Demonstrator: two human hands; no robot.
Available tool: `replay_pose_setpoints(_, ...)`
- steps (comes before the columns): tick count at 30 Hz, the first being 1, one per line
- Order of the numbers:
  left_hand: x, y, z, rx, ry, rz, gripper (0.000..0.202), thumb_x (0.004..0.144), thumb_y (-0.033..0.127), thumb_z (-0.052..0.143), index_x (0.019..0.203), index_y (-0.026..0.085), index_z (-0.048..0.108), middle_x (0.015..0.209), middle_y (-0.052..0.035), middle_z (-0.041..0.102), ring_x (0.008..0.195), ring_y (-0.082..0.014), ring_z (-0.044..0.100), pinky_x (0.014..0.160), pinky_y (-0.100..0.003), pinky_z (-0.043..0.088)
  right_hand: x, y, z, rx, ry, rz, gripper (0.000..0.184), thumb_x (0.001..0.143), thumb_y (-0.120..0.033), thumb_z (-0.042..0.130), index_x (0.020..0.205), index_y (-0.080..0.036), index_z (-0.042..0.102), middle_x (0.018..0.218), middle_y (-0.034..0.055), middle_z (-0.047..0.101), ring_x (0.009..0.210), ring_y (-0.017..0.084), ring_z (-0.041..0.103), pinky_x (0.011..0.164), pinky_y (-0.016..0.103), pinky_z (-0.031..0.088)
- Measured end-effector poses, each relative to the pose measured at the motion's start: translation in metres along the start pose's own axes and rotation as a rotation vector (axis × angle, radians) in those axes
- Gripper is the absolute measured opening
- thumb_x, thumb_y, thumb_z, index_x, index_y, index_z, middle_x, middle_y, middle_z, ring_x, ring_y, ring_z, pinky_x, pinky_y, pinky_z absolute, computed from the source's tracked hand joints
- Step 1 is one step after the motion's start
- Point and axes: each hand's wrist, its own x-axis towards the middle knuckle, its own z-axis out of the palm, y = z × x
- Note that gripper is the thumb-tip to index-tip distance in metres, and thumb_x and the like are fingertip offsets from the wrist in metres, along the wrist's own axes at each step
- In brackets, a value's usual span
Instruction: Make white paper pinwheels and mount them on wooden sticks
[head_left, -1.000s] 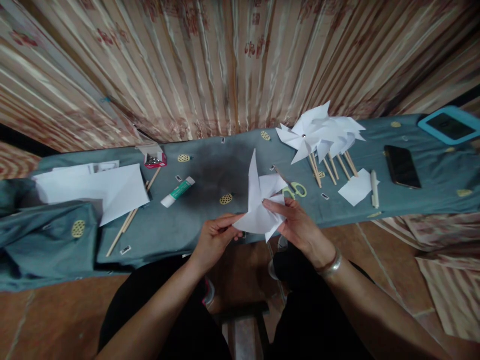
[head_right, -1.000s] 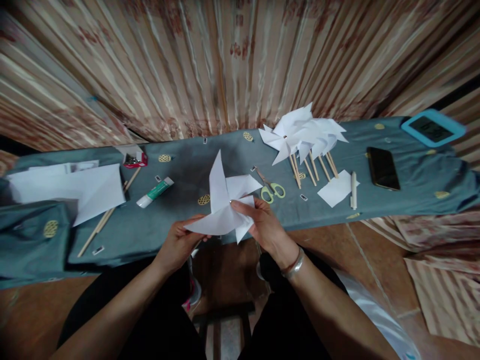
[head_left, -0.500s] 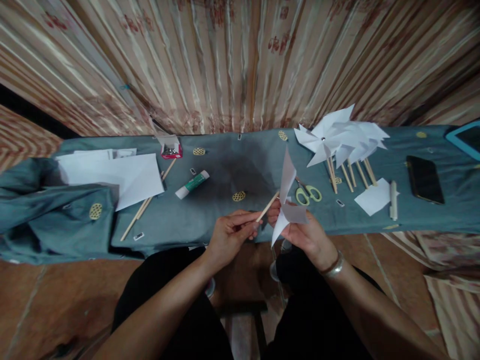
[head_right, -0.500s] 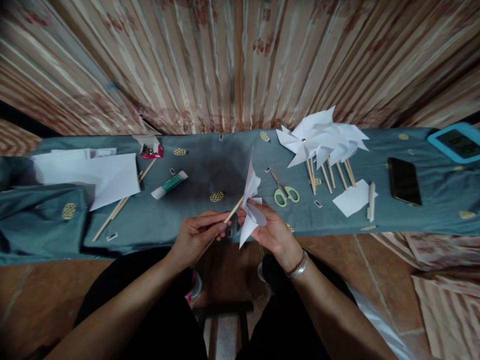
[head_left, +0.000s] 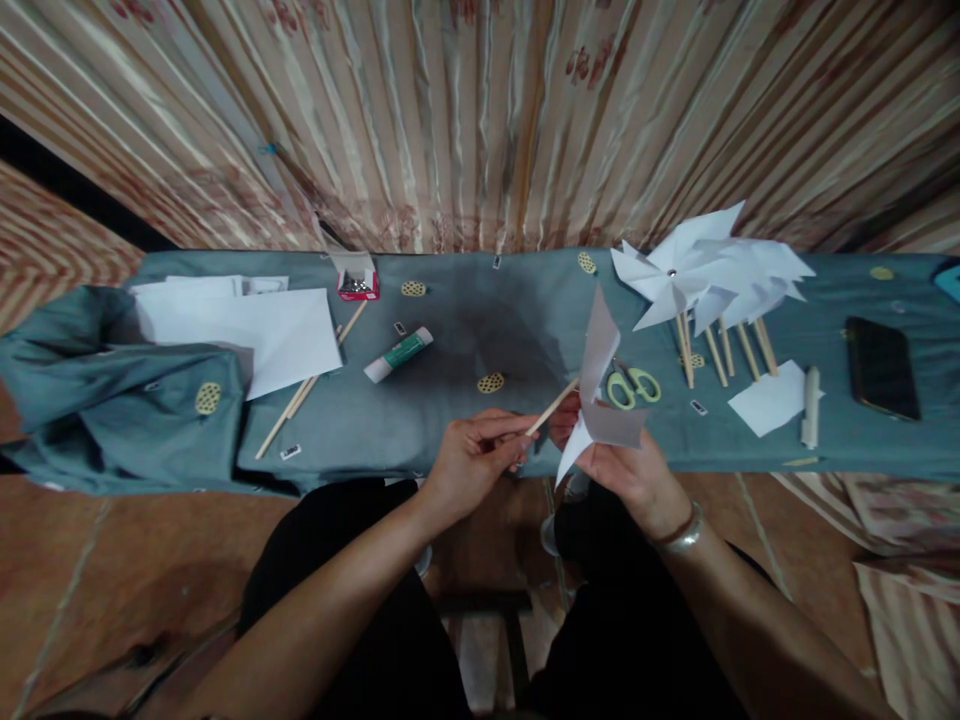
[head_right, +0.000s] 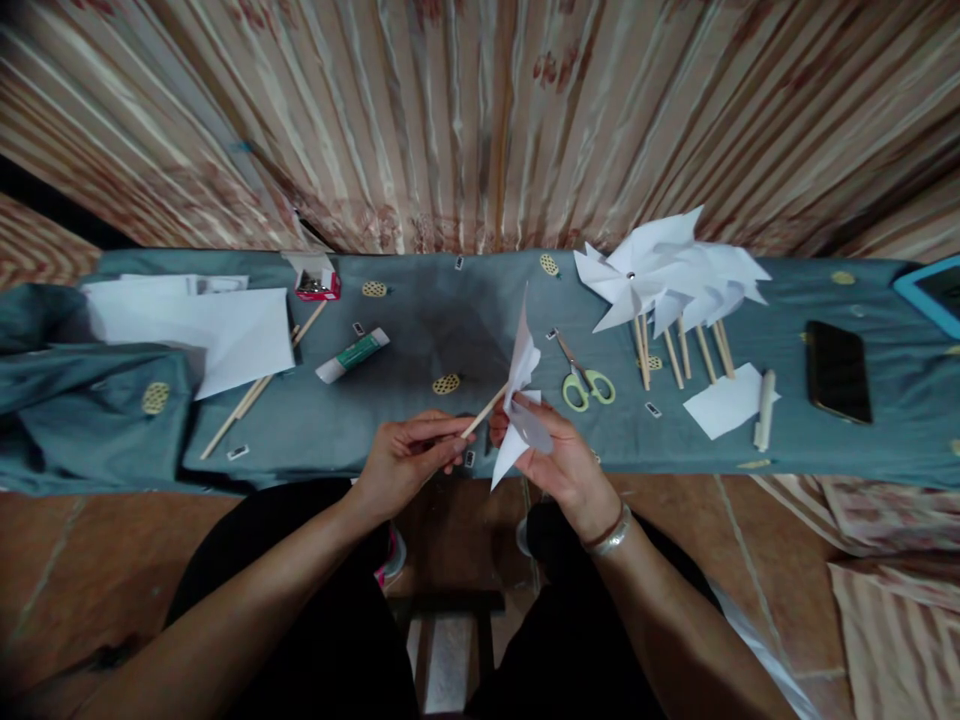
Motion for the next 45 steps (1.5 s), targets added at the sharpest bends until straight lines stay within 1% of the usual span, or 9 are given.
replay_pose_setpoints(5,0.001,0.005,0.001,-0.008,0.011,-0.003,0.02,0.075,0.026,0.075,0.093,0.02,0.08,0.074,-0.0014,0.06,0.056,-0.0068,0.051,0.051,-0.02,0.043,0.0,-0.001,-0.006,0.01,-0.007,0.069,0.006,0.076,-0.022,0.07,0.077,-0.022,0.063,0.073,-0.0033,0.064,0.064,0.011,0.059,0.062,0.023,0.056)
replay_pose_setpoints(10,0.001,0.007,0.002,-0.032,0.015,-0.007,0.021,0.075,0.022,0.074,0.095,0.02,0.08,0.073,-0.0011,0.06,0.053,-0.0057,0.05,0.05,-0.019,0.041,0.001,-0.003,-0.008,0.032,0.009,0.067,0.006,0.078,-0.019,0.066,0.075,-0.022,0.062,0.067,-0.0041,0.061,0.06,0.009,0.058,0.062,0.021,0.055)
replay_pose_setpoints(14,0.002,0.008,0.003,-0.052,0.017,-0.023,0.02,0.074,0.022,0.074,0.092,0.021,0.08,0.073,-0.0014,0.06,0.052,-0.005,0.049,0.049,-0.018,0.041,0.001,-0.003,-0.01,0.052,0.01,0.061,0.006,0.078,-0.018,0.065,0.076,-0.023,0.063,0.067,-0.0046,0.061,0.06,0.01,0.058,0.062,0.022,0.056)
replay_pose_setpoints(18,0.002,0.01,0.005,-0.068,0.009,-0.046,0.018,0.074,0.023,0.074,0.09,0.02,0.081,0.074,-0.002,0.06,0.053,-0.0053,0.05,0.048,-0.018,0.041,0.002,-0.002,-0.013,0.029,-0.001,0.042,0.005,0.078,-0.02,0.066,0.077,-0.024,0.063,0.068,-0.0047,0.062,0.06,0.011,0.059,0.062,0.024,0.056)
replay_pose_setpoints(23,0.002,0.01,0.006,-0.073,0.002,-0.036,0.018,0.075,0.025,0.074,0.091,0.02,0.08,0.073,-0.0016,0.06,0.054,-0.0055,0.049,0.049,-0.018,0.041,0.001,-0.002,-0.011,-0.001,0.008,0.038,0.007,0.076,-0.021,0.067,0.075,-0.022,0.061,0.066,-0.0053,0.06,0.059,0.009,0.057,0.061,0.021,0.055)
replay_pose_setpoints(26,0.003,0.008,0.005,-0.053,-0.003,-0.027,0.019,0.076,0.026,0.074,0.094,0.02,0.08,0.072,-0.0014,0.059,0.054,-0.006,0.049,0.05,-0.018,0.041,0.001,-0.003,-0.009,-0.025,0.034,0.037,0.008,0.077,-0.02,0.066,0.072,-0.022,0.059,0.065,-0.0051,0.058,0.058,0.01,0.056,0.06,0.021,0.054)
replay_pose_setpoints(32,0.002,0.005,0.002,0.025,-0.014,0.003,0.023,0.077,0.031,0.073,0.097,0.02,0.079,0.078,-0.0029,0.061,0.057,-0.0075,0.051,0.049,-0.019,0.042,0.0,-0.002,-0.012,-0.015,0.05,0.058,0.005,0.076,-0.021,0.067,0.075,-0.023,0.062,0.069,-0.0045,0.061,0.063,0.011,0.059,0.066,0.024,0.055)
replay_pose_setpoints(39,0.001,0.006,0.002,0.101,-0.019,0.032,0.022,0.079,0.024,0.068,0.098,0.02,0.079,0.082,-0.0032,0.061,0.057,-0.0068,0.051,0.05,-0.019,0.043,-0.001,-0.003,-0.01,-0.013,0.038,0.056,0.003,0.077,-0.021,0.065,0.074,-0.023,0.063,0.07,-0.003,0.062,0.062,0.011,0.058,0.061,0.023,0.054)
replay_pose_setpoints(45,-0.001,0.008,0.003,0.121,-0.01,0.049,0.021,0.08,0.022,0.068,0.098,0.02,0.078,0.086,-0.0047,0.065,0.055,-0.0062,0.051,0.05,-0.02,0.042,-0.003,-0.006,-0.005,-0.036,0.059,0.043,0.006,0.076,-0.02,0.064,0.071,-0.023,0.062,0.066,-0.004,0.059,0.059,0.011,0.056,0.058,0.023,0.053)
